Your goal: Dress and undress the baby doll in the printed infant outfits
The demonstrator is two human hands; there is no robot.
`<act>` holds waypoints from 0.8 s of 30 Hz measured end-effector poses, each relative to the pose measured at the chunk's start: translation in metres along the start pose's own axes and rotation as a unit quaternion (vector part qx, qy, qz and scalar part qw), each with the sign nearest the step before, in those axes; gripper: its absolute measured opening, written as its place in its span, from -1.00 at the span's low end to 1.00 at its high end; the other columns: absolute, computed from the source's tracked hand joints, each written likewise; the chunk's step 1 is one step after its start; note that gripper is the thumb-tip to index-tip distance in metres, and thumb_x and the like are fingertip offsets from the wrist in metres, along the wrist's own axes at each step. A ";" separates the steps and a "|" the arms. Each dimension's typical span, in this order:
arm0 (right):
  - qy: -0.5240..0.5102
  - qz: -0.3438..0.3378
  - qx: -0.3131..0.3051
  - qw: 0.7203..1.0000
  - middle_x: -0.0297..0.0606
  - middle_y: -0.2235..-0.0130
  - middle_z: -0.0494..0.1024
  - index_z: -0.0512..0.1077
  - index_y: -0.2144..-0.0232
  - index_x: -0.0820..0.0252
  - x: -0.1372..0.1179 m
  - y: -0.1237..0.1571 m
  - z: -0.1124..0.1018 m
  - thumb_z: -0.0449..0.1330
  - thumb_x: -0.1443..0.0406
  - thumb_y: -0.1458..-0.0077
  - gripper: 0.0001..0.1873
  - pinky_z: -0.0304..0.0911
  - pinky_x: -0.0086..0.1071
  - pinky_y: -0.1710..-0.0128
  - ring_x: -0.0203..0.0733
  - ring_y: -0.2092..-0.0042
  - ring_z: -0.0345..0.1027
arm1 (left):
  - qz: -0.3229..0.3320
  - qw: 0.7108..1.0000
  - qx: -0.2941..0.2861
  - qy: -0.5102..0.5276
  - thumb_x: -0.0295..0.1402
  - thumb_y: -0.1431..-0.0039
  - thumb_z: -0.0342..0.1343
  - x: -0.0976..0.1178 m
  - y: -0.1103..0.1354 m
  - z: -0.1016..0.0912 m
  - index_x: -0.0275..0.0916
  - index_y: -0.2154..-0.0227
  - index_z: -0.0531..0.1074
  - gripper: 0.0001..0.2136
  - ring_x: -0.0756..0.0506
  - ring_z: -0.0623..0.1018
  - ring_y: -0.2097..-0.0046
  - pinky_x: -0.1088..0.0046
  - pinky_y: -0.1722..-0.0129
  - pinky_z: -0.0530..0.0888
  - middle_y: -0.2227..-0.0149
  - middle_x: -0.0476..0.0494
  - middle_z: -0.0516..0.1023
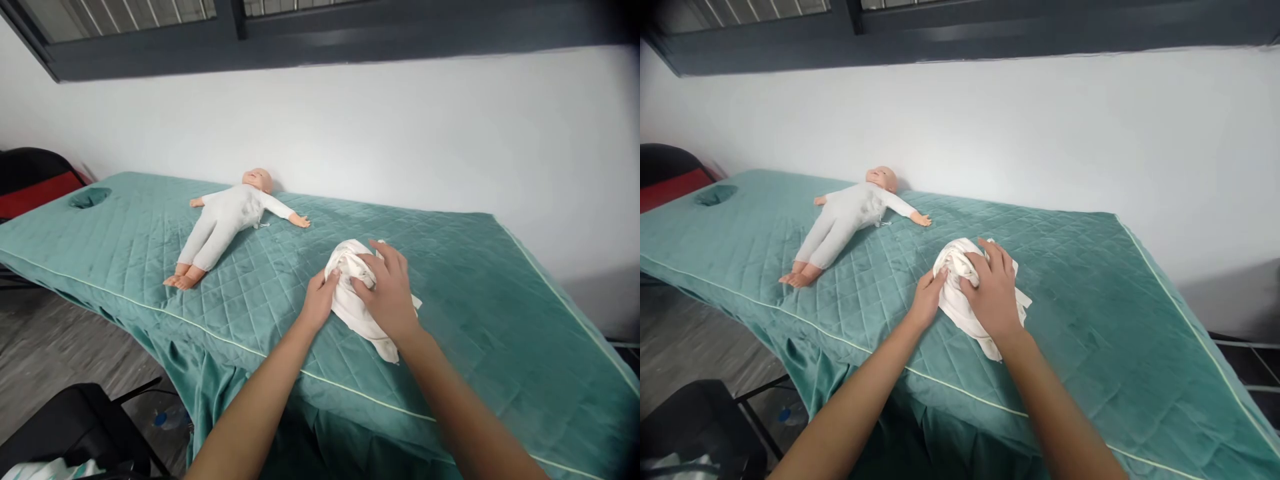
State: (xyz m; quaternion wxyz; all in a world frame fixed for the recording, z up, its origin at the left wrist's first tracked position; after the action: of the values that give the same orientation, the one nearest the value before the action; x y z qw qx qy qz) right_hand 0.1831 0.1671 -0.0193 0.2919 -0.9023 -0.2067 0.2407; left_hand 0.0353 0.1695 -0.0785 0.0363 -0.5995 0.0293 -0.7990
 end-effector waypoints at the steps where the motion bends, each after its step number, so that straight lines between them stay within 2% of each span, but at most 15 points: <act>1: -0.004 0.001 0.010 1.000 -0.11 -0.23 0.37 0.44 0.02 0.06 0.001 0.001 0.001 0.14 0.29 -0.21 -0.72 0.13 0.07 -0.27 0.12 -0.31 0.14 | -0.005 1.000 0.010 0.014 0.04 -0.24 0.12 -0.002 -0.001 -0.001 -0.35 0.10 0.58 -0.50 -0.12 0.56 0.16 0.36 0.06 0.45 0.16 -0.18 0.65; 6: -0.033 0.014 0.092 0.995 -0.16 -0.10 0.52 0.52 0.20 0.06 0.013 0.008 -0.014 0.13 0.32 -0.21 -0.83 0.18 0.03 -0.23 0.03 -0.23 0.29 | -0.002 0.995 0.065 0.080 0.02 -0.16 0.21 -0.006 -0.006 -0.004 -0.33 0.12 0.59 -0.53 -0.14 0.56 0.07 0.33 -0.08 0.40 0.11 -0.18 0.65; 10: -0.022 0.044 0.124 0.991 -0.16 -0.04 0.56 0.54 0.28 0.08 0.026 0.010 -0.034 0.19 0.27 -0.21 -0.89 0.18 0.01 -0.19 0.00 -0.12 0.36 | -0.025 0.989 0.094 0.115 -0.02 -0.12 0.24 -0.007 -0.008 -0.003 -0.34 0.23 0.60 -0.58 -0.10 0.56 0.17 0.37 0.02 0.42 0.21 -0.14 0.66; 12: -0.036 0.075 0.134 0.988 -0.18 -0.01 0.58 0.55 0.30 0.09 0.032 0.012 -0.039 0.21 0.25 -0.19 -0.89 0.16 0.02 -0.21 -0.01 -0.12 0.36 | -0.031 0.986 0.099 0.131 -0.04 -0.09 0.27 -0.008 -0.008 -0.003 -0.34 0.26 0.60 -0.61 -0.08 0.55 0.21 0.40 0.07 0.42 0.26 -0.11 0.65; 14: -0.100 0.141 0.163 0.971 -0.20 -0.02 0.57 0.54 0.31 0.10 0.037 0.015 -0.041 0.24 0.25 -0.14 -0.91 0.20 0.00 -0.18 -0.03 -0.13 0.37 | -0.032 0.983 0.106 0.148 -0.07 -0.07 0.29 -0.007 -0.008 -0.003 -0.32 0.26 0.60 -0.63 -0.08 0.55 0.23 0.41 0.09 0.41 0.27 -0.09 0.64; 16: -0.218 0.234 0.220 0.922 -0.25 0.00 0.58 0.54 0.30 0.11 0.041 0.017 -0.041 0.30 0.26 -0.05 -0.88 0.30 -0.11 -0.09 -0.09 -0.06 0.42 | -0.038 0.976 0.120 0.179 -0.08 -0.04 0.31 -0.006 -0.008 -0.004 -0.31 0.25 0.60 -0.63 -0.09 0.56 0.22 0.39 0.08 0.42 0.27 -0.09 0.64; 18: -0.358 0.320 0.287 0.829 -0.29 0.08 0.62 0.51 0.34 0.13 0.043 0.017 -0.042 0.35 0.32 0.08 -0.82 0.38 -0.28 0.09 -0.18 0.06 0.49 | -0.047 0.964 0.140 0.223 -0.09 -0.03 0.32 -0.005 -0.009 -0.005 -0.30 0.25 0.59 -0.64 -0.11 0.57 0.20 0.37 0.05 0.43 0.24 -0.10 0.65; 20: -0.476 0.370 0.323 0.730 -0.32 0.18 0.63 0.47 0.39 0.15 0.045 0.016 -0.044 0.32 0.40 0.15 -0.81 0.41 -0.36 0.23 -0.22 0.15 0.51 | -0.052 0.949 0.162 0.267 -0.11 -0.04 0.32 -0.004 -0.011 -0.008 -0.29 0.26 0.58 -0.65 -0.11 0.58 0.19 0.36 0.05 0.44 0.23 -0.10 0.64; 22: -0.565 0.405 0.314 0.647 -0.29 0.20 0.62 0.47 0.40 0.16 0.048 0.013 -0.047 0.22 0.43 0.10 -0.85 0.46 -0.34 0.25 -0.19 0.15 0.53 | -0.055 0.938 0.172 0.297 -0.14 -0.05 0.31 -0.006 -0.013 -0.010 -0.29 0.27 0.56 -0.68 -0.12 0.59 0.17 0.35 0.04 0.45 0.23 -0.11 0.64; 24: -0.614 0.435 0.290 0.592 -0.21 0.17 0.61 0.49 0.37 0.18 0.052 0.012 -0.051 0.09 0.43 -0.02 -0.82 0.49 -0.28 0.17 -0.16 0.09 0.52 | -0.059 0.933 0.171 0.312 -0.16 -0.07 0.30 -0.007 -0.014 -0.011 -0.29 0.27 0.55 -0.71 -0.13 0.60 0.15 0.34 0.03 0.46 0.23 -0.11 0.63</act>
State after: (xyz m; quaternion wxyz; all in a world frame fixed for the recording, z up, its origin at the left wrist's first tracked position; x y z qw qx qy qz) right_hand 0.2560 0.1627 -0.0066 0.2032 -0.3915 0.1607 0.8830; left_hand 0.0259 0.1846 -0.0869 0.0805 -0.3054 -0.1336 -0.9394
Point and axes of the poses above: each hand's wrist, its own y-axis away from the middle knuckle, its own z-axis out of the palm, x = y × z, the point moved 1 cm from there along -y, towards the middle knuckle
